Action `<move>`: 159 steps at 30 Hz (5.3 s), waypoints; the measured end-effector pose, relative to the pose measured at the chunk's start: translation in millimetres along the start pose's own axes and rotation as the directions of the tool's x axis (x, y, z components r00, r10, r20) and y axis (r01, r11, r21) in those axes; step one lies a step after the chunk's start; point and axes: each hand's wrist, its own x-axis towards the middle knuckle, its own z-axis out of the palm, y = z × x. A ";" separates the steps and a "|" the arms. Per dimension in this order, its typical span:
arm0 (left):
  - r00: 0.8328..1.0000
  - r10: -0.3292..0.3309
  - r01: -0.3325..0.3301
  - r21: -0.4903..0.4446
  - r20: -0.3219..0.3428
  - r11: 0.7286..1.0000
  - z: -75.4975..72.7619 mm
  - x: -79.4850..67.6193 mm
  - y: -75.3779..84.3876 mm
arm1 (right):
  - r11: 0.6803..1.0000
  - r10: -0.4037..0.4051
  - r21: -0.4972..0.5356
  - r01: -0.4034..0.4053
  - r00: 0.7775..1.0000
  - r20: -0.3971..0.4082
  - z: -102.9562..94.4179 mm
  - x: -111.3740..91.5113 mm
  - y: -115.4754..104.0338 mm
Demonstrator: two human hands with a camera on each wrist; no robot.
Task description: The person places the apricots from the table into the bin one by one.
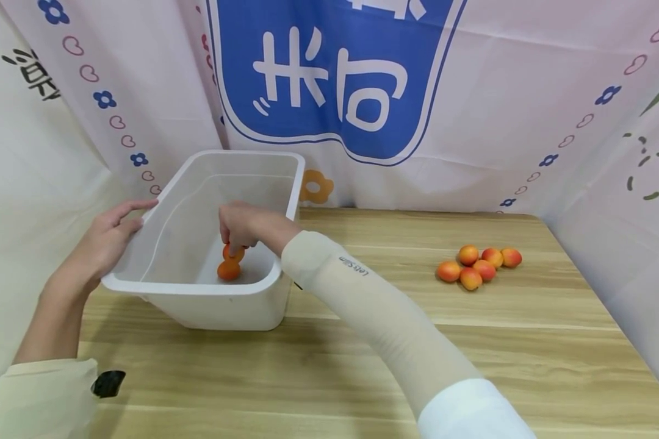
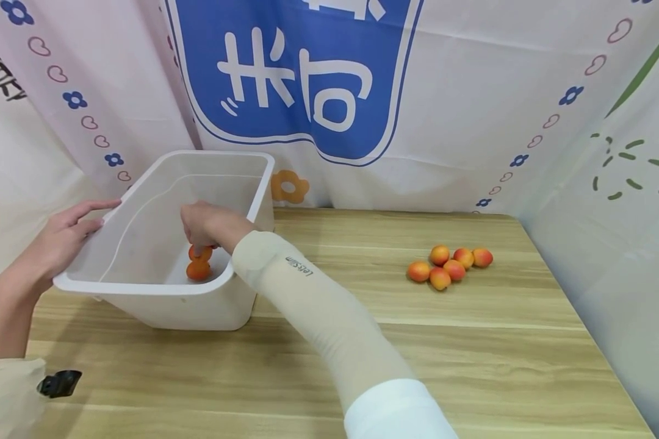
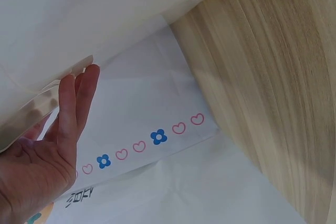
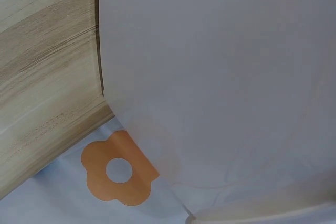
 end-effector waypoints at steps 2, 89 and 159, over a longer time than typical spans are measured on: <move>1.000 -0.004 0.004 0.003 0.001 1.000 -0.4 -0.3 0.2 | 1.000 0.008 0.008 -0.008 1.000 0.003 -0.7 -0.3 -0.1; 1.000 -0.006 0.007 -0.022 0.011 1.000 -0.2 1.7 -5.6 | 0.958 0.249 0.223 -0.180 0.908 -0.337 3.5 -253.3 324.5; 1.000 -0.015 0.016 -0.025 0.015 1.000 -0.6 1.5 -3.1 | 0.894 0.100 0.421 0.154 0.847 -0.523 2.7 -203.9 253.9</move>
